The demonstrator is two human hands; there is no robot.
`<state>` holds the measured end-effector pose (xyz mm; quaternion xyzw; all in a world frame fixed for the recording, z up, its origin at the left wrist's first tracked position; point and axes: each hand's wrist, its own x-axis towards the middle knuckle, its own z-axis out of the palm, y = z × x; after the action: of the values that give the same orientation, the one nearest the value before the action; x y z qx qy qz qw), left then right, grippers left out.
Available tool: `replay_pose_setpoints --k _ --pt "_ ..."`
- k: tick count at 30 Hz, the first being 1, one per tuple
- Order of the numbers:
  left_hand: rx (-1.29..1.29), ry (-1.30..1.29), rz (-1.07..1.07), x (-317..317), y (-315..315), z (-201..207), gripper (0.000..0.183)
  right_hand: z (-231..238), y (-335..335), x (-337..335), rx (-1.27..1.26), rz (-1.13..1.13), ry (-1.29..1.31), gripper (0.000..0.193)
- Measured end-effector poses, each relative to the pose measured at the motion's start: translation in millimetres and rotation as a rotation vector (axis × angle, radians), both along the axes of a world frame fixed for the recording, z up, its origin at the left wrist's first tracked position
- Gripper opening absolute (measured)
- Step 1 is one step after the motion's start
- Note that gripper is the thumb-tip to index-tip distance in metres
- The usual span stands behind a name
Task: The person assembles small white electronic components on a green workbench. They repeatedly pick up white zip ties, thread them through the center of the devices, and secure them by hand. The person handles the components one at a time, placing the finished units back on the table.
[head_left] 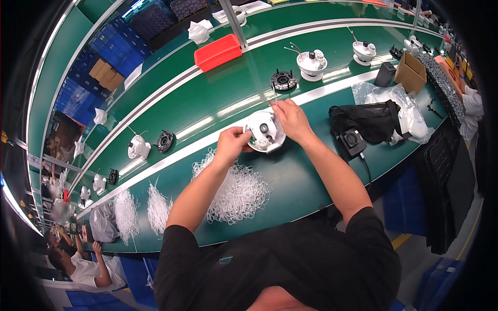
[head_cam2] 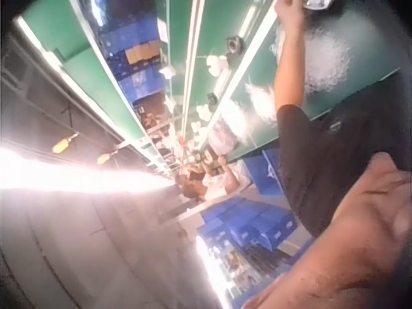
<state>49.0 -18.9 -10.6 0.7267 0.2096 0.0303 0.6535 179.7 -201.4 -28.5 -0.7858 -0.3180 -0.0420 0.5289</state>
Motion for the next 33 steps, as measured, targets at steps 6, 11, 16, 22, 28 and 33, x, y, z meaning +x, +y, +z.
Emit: replay_pose_setpoints --k 6,11,16,22,28,33 --pt "-0.031 0.093 -0.072 -8.9 -15.9 -5.4 0.029 14.9 -20.0 -5.6 -0.071 0.088 0.137 0.021" --pt "-0.059 0.141 -0.068 -11.5 -16.1 -4.2 0.029 24.7 -29.8 -2.2 -0.137 0.179 0.301 0.02" --pt "-0.061 0.149 -0.052 -14.9 -15.9 -3.6 0.029 19.6 -27.2 1.2 -0.11 0.191 0.339 0.021" --pt "-0.043 0.15 -0.053 -15.7 -15.2 -4.5 0.03 12.6 -14.4 -2.3 0.27 0.256 0.558 0.016" --pt "0.038 0.137 -0.048 -15.6 -8.6 -4.7 0.032 7.4 -8.5 -2.9 0.308 0.203 0.654 0.019" --pt "0.234 -0.207 0.122 -0.7 7.1 -2.4 0.029 13.9 -4.9 -9.3 0.028 0.069 0.319 0.02"
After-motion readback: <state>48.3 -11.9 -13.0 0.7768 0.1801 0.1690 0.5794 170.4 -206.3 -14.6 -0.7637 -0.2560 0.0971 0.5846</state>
